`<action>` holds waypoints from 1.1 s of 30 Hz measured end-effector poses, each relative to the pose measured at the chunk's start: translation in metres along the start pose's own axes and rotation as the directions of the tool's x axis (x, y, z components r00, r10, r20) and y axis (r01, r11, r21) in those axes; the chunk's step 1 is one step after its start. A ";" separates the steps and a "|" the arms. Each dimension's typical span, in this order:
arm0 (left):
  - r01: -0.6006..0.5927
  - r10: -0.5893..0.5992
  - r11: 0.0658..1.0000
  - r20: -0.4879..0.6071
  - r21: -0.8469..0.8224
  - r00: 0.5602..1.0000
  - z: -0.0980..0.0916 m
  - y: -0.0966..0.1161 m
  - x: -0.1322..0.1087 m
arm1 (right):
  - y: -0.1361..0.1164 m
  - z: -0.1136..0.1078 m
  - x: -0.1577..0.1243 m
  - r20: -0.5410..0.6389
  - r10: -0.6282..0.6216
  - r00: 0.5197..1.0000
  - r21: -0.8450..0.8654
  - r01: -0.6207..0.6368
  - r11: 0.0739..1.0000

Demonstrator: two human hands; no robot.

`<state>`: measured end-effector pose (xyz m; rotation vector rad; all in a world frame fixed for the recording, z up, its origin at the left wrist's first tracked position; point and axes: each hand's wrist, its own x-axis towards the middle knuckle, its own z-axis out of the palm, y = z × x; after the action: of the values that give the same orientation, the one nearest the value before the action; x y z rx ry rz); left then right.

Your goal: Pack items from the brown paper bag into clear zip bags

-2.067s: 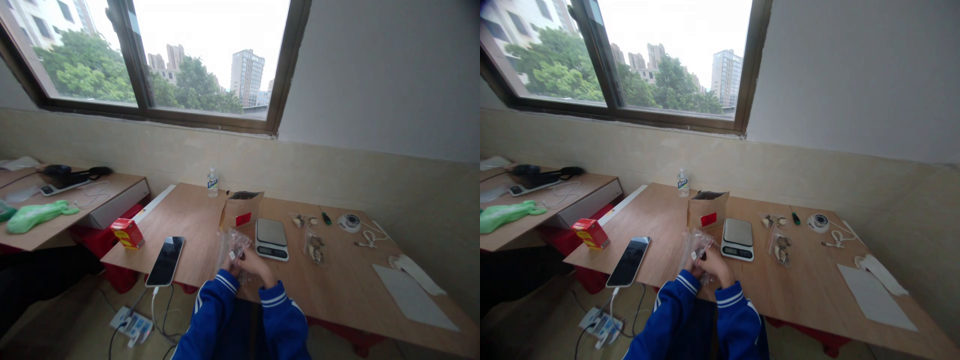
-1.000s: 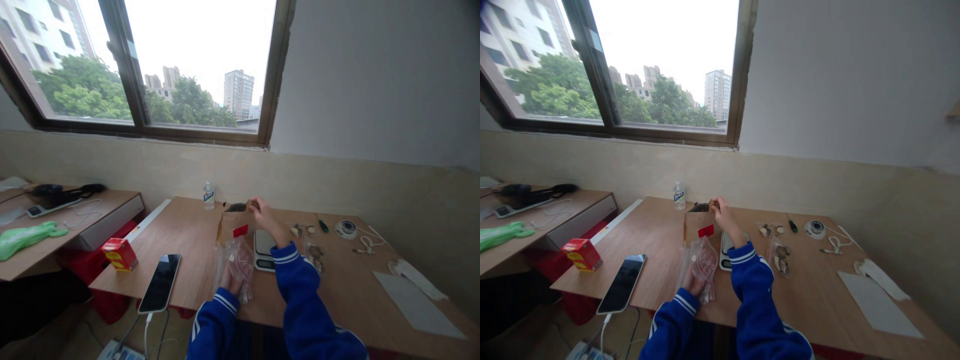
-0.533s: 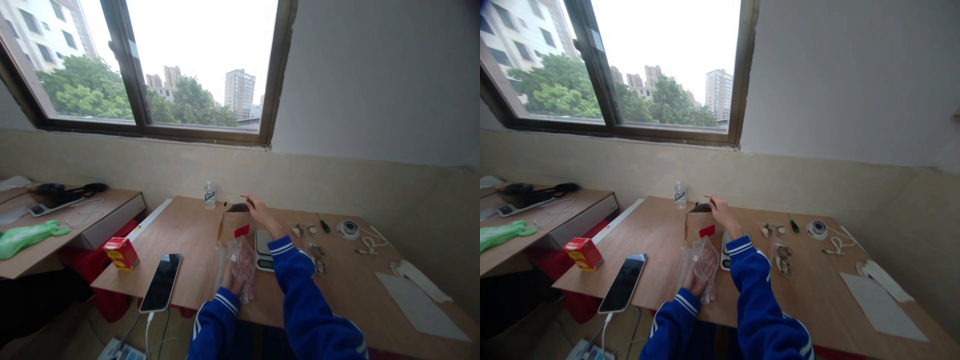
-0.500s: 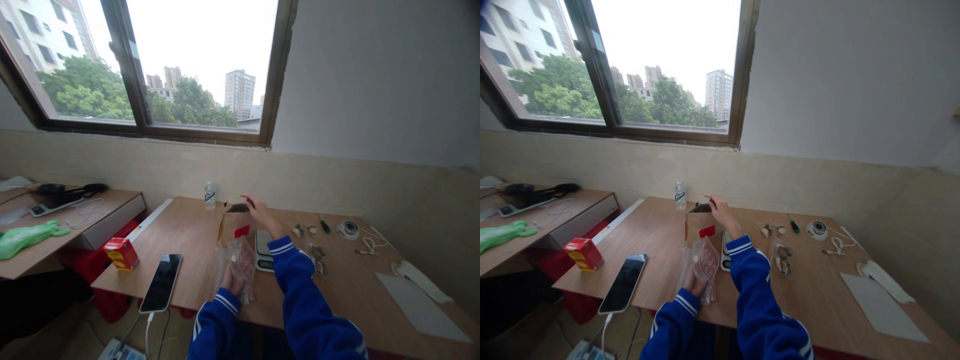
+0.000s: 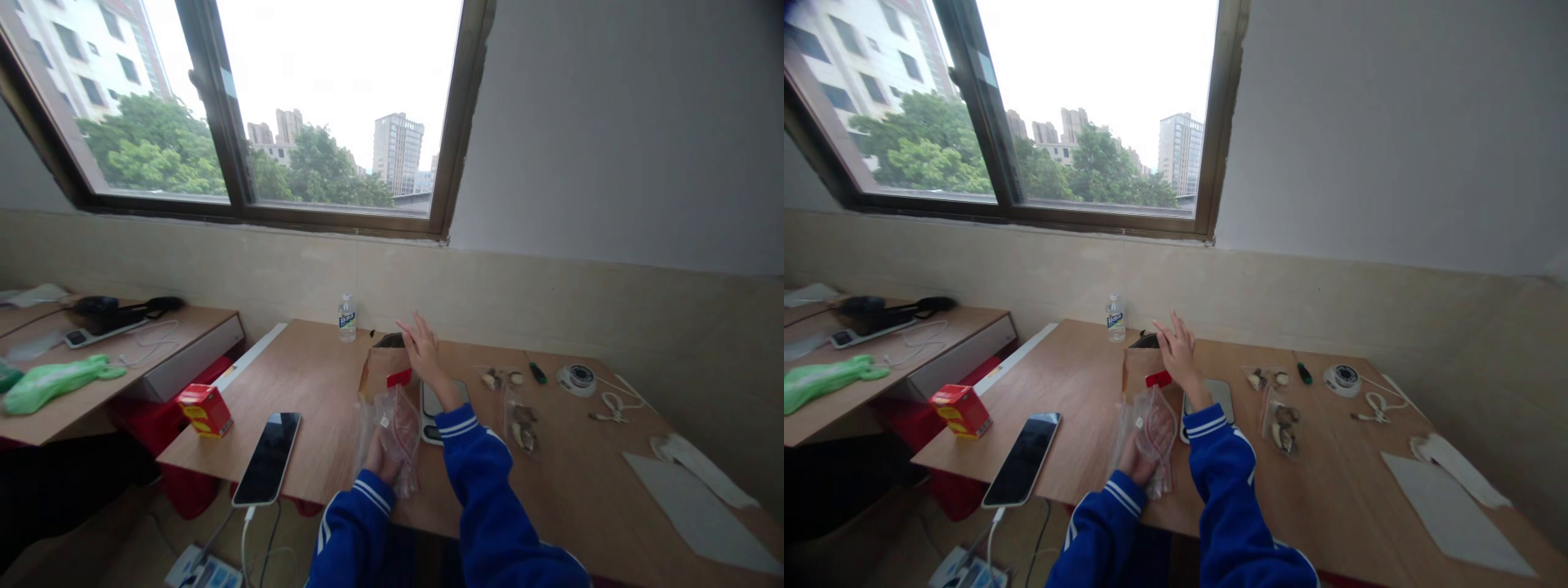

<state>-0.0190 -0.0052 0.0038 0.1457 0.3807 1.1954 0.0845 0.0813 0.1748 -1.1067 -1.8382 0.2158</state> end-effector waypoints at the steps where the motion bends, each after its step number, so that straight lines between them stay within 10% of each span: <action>1: -0.007 0.007 1.000 -0.002 0.001 1.000 0.001 0.000 0.000 | -0.002 -0.004 -0.011 -0.040 0.007 0.999 0.017 -0.006 1.000; 5: -0.038 0.038 0.999 0.034 0.000 0.999 0.006 -0.001 0.002 | -0.005 -0.005 -0.071 -0.133 0.183 0.974 0.135 -0.165 0.977; 10: -0.033 0.029 0.998 0.067 0.061 0.997 0.010 -0.004 -0.001 | 0.001 0.021 -0.142 0.044 0.468 0.883 0.198 -0.467 0.862; 18: -0.091 0.094 0.960 0.000 0.264 0.996 0.028 -0.011 -0.006 | 0.012 0.013 -0.150 0.021 0.534 0.845 0.251 -0.521 0.816; 24: -0.338 0.493 0.527 0.043 0.780 0.869 0.048 0.002 -0.018 | 0.010 0.001 -0.150 -0.166 0.577 0.800 0.242 -0.534 0.810; 33: -0.153 0.456 0.290 0.004 0.945 0.890 0.061 0.025 -0.044 | 0.001 0.012 -0.153 -0.074 0.587 0.806 0.393 -0.517 0.760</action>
<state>-0.0328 -0.0311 0.0775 1.1482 1.3516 1.2413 0.0972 -0.0314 0.0713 -1.3326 -1.1873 0.7366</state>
